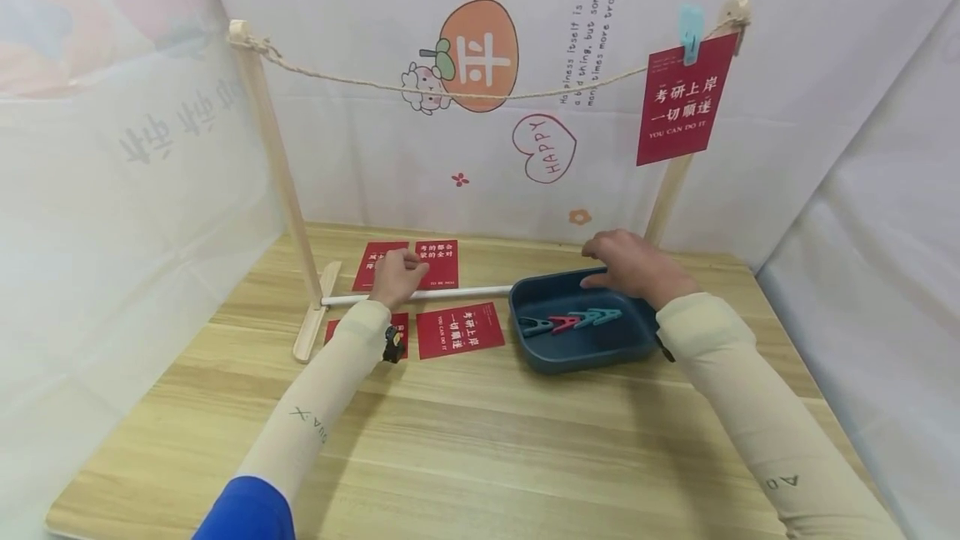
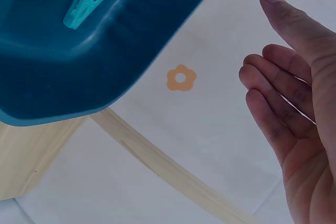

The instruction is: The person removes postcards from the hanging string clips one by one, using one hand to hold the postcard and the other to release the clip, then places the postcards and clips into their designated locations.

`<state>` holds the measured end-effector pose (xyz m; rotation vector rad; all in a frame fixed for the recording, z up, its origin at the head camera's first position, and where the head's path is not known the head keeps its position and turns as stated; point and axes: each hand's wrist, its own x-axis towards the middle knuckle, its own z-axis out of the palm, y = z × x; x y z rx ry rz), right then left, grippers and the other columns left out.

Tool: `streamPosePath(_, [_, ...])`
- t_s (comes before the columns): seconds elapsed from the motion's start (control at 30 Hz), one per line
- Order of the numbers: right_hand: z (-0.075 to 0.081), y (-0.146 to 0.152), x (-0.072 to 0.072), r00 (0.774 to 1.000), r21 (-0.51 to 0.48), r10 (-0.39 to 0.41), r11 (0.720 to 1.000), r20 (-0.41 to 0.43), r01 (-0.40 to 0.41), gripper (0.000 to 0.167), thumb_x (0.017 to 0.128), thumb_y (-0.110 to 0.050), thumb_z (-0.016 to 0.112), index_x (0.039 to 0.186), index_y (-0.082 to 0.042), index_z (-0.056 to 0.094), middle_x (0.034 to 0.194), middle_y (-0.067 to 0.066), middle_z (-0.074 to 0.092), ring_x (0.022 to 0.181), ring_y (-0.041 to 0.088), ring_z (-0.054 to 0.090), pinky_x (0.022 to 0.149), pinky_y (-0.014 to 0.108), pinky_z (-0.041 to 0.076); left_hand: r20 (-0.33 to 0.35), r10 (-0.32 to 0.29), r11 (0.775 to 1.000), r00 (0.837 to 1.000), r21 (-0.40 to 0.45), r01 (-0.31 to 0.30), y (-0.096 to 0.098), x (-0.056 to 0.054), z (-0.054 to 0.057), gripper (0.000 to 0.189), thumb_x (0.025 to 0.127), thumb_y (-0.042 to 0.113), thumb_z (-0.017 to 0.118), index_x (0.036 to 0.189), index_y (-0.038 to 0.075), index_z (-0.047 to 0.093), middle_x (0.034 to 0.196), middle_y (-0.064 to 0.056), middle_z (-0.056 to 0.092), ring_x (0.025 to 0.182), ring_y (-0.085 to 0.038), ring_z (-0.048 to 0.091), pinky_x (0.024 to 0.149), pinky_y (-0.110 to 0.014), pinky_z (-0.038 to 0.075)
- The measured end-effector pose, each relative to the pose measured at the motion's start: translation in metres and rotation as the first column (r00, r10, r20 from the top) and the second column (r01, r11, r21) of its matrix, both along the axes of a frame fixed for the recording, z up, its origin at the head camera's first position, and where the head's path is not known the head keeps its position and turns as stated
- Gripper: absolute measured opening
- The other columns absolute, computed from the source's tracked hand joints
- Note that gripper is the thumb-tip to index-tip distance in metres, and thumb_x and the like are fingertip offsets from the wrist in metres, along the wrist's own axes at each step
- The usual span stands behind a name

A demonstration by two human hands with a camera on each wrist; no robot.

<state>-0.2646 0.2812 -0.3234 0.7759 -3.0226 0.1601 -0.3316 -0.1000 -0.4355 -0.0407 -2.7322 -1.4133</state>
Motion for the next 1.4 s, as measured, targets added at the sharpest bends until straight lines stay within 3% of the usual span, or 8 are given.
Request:
streamPosePath(0.27, [0.011,-0.002,0.005,0.999,-0.033,-0.004,0.999,-0.036,0.003,0.05,0.085,-0.024,0.09,0.125,0.0,0.074,0.117,0.02,0.077,0.106,0.036,0.074,0.094,0.056,0.063,0.018,-0.022,1.0,1.0,0.019,0.022,0.007,-0.002,0.004,0.036,0.103,0.02,0.068,0.131,-0.003,0.067,0.128,-0.02,0.074,0.118,-0.034,0.072,0.098,-0.043,0.063])
streamPosePath(0.6, [0.039,-0.006,0.015,0.998,-0.035,-0.02,0.999,-0.059,0.018,0.054,0.086,-0.027,0.09,0.129,0.001,0.072,0.122,0.021,0.076,0.11,0.039,0.074,0.094,0.057,0.062,-0.017,-0.095,0.995,0.995,0.019,0.095,0.024,0.004,0.02,0.032,0.104,0.017,0.067,0.129,-0.002,0.068,0.127,-0.019,0.073,0.12,-0.032,0.071,0.102,-0.042,0.061])
streamPosePath(0.87, [0.058,-0.005,0.022,0.995,-0.042,-0.058,0.998,-0.084,0.054,0.058,0.086,-0.03,0.089,0.133,-0.001,0.07,0.129,0.022,0.073,0.116,0.043,0.071,0.099,0.061,0.059,-0.078,-0.185,0.981,0.98,0.037,0.189,0.039,0.012,0.034,0.036,0.105,0.014,0.063,0.137,-0.004,0.063,0.131,-0.019,0.071,0.123,-0.033,0.069,0.106,-0.042,0.059])
streamPosePath(1.1, [0.07,-0.001,0.027,0.988,-0.042,-0.088,0.996,-0.127,0.084,0.06,0.087,-0.031,0.088,0.135,-0.001,0.069,0.131,0.024,0.072,0.118,0.046,0.07,0.099,0.063,0.058,-0.129,-0.221,0.975,0.967,-0.023,0.22,0.05,0.011,0.041,0.038,0.104,0.016,0.064,0.138,-0.001,0.063,0.13,-0.017,0.072,0.122,-0.031,0.07,0.105,-0.041,0.059])
streamPosePath(1.4, [0.076,0.004,0.028,0.977,-0.078,-0.082,0.995,-0.199,0.068,0.058,0.086,-0.026,0.089,0.134,0.0,0.069,0.127,0.025,0.074,0.114,0.045,0.072,0.097,0.061,0.06,-0.13,-0.245,0.969,0.961,0.004,0.248,0.064,0.013,0.052,0.037,0.105,0.019,0.066,0.137,0.002,0.063,0.133,-0.015,0.072,0.126,-0.029,0.068,0.107,-0.041,0.058])
